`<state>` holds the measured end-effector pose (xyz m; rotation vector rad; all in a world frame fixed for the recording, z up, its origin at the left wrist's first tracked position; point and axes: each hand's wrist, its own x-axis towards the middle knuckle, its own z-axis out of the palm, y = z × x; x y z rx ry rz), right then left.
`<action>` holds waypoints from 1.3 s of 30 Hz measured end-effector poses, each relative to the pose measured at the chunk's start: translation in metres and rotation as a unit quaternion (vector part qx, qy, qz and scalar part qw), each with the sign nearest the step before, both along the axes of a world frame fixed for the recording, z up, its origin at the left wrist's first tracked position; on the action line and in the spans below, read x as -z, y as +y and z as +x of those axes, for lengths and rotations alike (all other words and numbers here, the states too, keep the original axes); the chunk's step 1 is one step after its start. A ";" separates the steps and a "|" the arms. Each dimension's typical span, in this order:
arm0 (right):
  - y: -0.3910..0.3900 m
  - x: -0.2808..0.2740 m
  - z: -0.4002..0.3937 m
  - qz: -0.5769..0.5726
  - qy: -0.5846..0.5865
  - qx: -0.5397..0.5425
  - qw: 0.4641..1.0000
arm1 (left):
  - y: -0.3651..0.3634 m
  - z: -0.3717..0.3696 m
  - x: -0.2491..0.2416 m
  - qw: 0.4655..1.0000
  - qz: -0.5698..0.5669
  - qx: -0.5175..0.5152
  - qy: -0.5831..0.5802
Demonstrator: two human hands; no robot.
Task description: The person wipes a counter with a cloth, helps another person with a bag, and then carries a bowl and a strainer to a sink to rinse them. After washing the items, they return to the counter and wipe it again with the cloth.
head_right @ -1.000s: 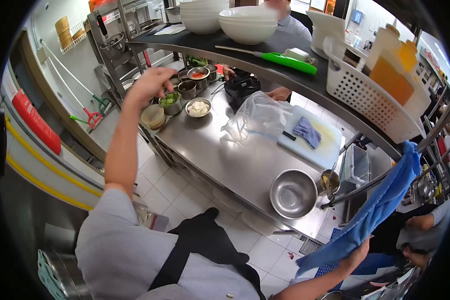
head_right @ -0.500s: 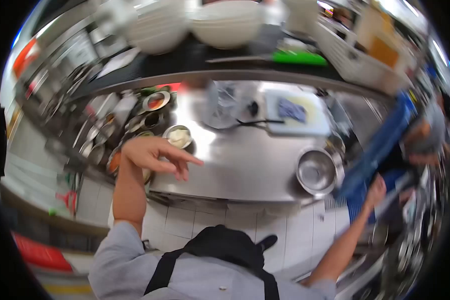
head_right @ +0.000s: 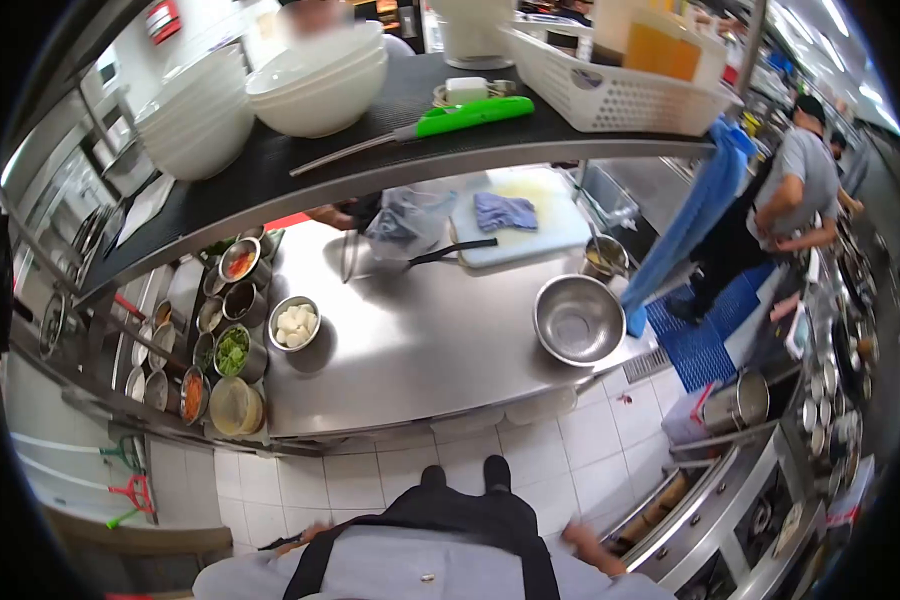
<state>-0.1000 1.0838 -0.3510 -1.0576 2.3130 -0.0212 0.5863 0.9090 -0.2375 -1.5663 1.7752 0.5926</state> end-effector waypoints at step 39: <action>-0.339 -0.165 0.391 0.063 -0.116 -0.559 0.819 | -0.096 -0.214 -0.161 0.233 -0.101 -0.796 0.549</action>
